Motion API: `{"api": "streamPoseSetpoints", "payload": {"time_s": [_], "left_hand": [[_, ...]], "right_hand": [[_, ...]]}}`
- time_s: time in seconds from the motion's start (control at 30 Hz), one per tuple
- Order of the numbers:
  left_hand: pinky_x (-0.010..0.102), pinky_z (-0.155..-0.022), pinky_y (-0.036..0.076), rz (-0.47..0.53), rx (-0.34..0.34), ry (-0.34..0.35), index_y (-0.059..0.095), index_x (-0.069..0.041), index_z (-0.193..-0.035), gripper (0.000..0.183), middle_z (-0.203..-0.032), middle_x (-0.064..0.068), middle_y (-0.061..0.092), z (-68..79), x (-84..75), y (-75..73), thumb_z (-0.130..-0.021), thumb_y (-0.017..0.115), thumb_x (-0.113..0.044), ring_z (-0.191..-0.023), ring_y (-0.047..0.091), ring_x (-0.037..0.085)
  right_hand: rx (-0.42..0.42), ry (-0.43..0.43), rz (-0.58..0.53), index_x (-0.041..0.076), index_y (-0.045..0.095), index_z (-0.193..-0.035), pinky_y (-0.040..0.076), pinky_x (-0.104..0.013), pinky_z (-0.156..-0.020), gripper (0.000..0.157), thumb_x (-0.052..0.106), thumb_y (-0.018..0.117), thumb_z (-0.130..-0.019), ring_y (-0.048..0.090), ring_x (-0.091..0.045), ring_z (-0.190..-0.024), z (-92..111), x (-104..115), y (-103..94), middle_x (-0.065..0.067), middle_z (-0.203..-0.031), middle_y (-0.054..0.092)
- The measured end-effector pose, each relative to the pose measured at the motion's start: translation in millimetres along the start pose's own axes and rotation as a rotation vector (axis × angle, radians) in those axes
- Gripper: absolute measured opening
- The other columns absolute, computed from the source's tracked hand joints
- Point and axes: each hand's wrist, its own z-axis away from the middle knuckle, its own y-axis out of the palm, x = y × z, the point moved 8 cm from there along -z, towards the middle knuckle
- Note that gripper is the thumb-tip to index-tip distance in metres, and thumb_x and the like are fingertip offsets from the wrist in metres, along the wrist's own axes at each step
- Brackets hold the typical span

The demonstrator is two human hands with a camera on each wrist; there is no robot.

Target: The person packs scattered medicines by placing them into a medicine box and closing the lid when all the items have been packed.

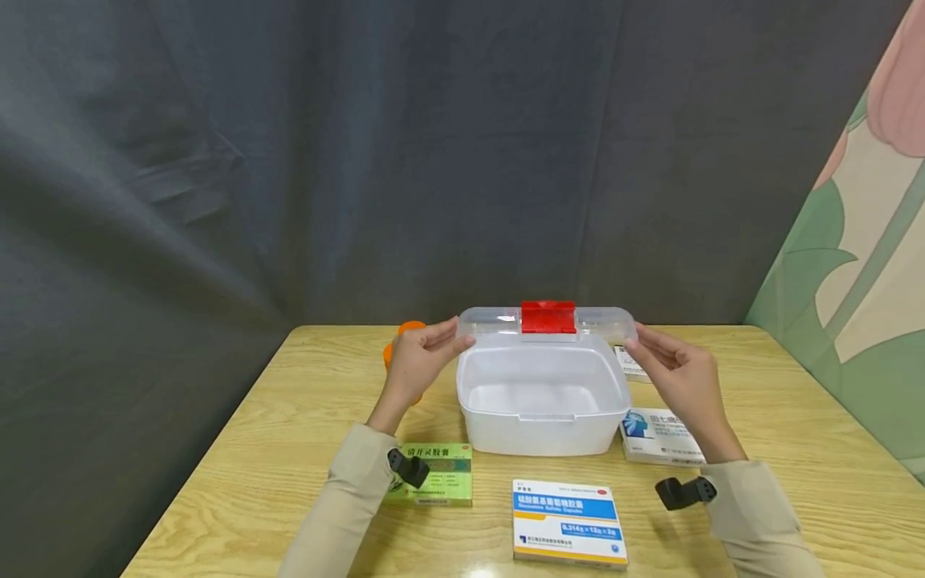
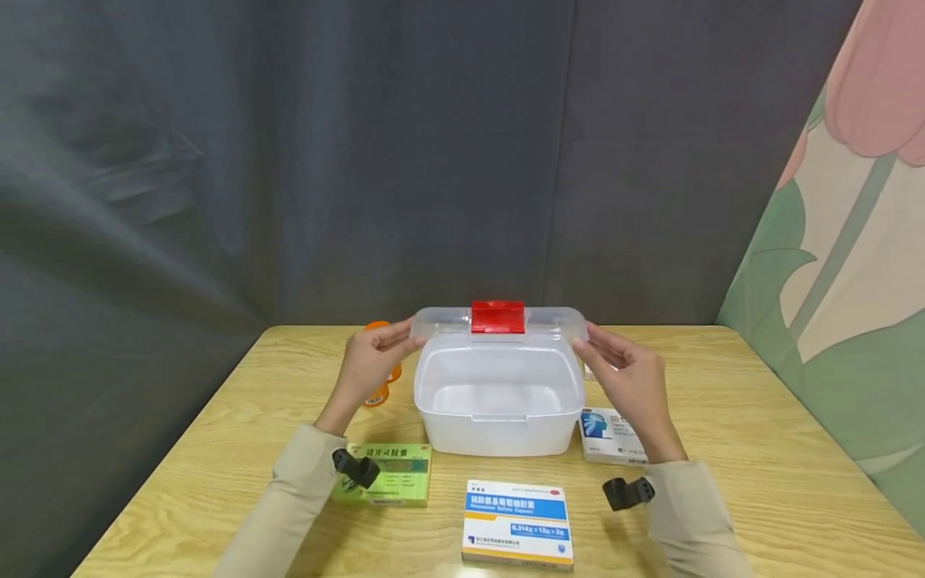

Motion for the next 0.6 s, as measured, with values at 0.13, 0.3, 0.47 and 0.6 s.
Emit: {"api": "streamPoseSetpoints", "payload": {"time_s": [0.13,0.3,0.47,0.6], "left_hand": [[0.028,-0.078,0.047,-0.006,-0.002,0.003,0.057,-0.003,-0.118,0.052,-0.113,0.010,0.057,-0.9,-0.6,-0.7,-0.077,0.069,-0.032,-0.098,0.057,0.013],[0.028,-0.078,0.047,-0.014,-0.010,-0.002,0.058,-0.004,-0.117,0.050,-0.111,0.009,0.059,-1.8,-2.4,-1.0,-0.077,0.069,-0.033,-0.096,0.058,0.012],[0.028,-0.077,0.047,-0.030,-0.037,-0.002,0.061,-0.009,-0.114,0.051,-0.107,0.006,0.061,-8.9,8.5,-0.5,-0.074,0.069,-0.040,-0.092,0.059,0.011],[0.026,-0.075,0.048,-0.048,-0.060,-0.004,0.064,-0.015,-0.110,0.056,-0.104,-0.001,0.063,-19.5,26.3,-0.4,-0.068,0.069,-0.052,-0.089,0.060,0.006]], "right_hand": [[-0.009,0.007,-0.005,0.005,0.058,-0.117,0.043,-0.013,-0.072,0.043,0.032,0.061,-0.084,0.058,-0.006,-0.095,-2,1,-0.8,-0.009,-0.113,0.058],[-0.023,-0.002,-0.025,0.004,0.060,-0.115,0.043,-0.014,-0.072,0.041,0.030,0.061,-0.084,0.058,-0.003,-0.092,-3,3,-1.9,-0.011,-0.112,0.059],[-0.026,0.034,-0.030,0.004,0.060,-0.114,0.043,-0.013,-0.072,0.041,0.032,0.061,-0.083,0.059,-0.007,-0.092,-5,1,-3.9,-0.012,-0.111,0.059],[-0.031,0.082,-0.028,0.004,0.061,-0.113,0.043,-0.011,-0.071,0.042,0.033,0.062,-0.082,0.058,-0.015,-0.094,-8,-2,-4.8,-0.011,-0.109,0.060]]}}
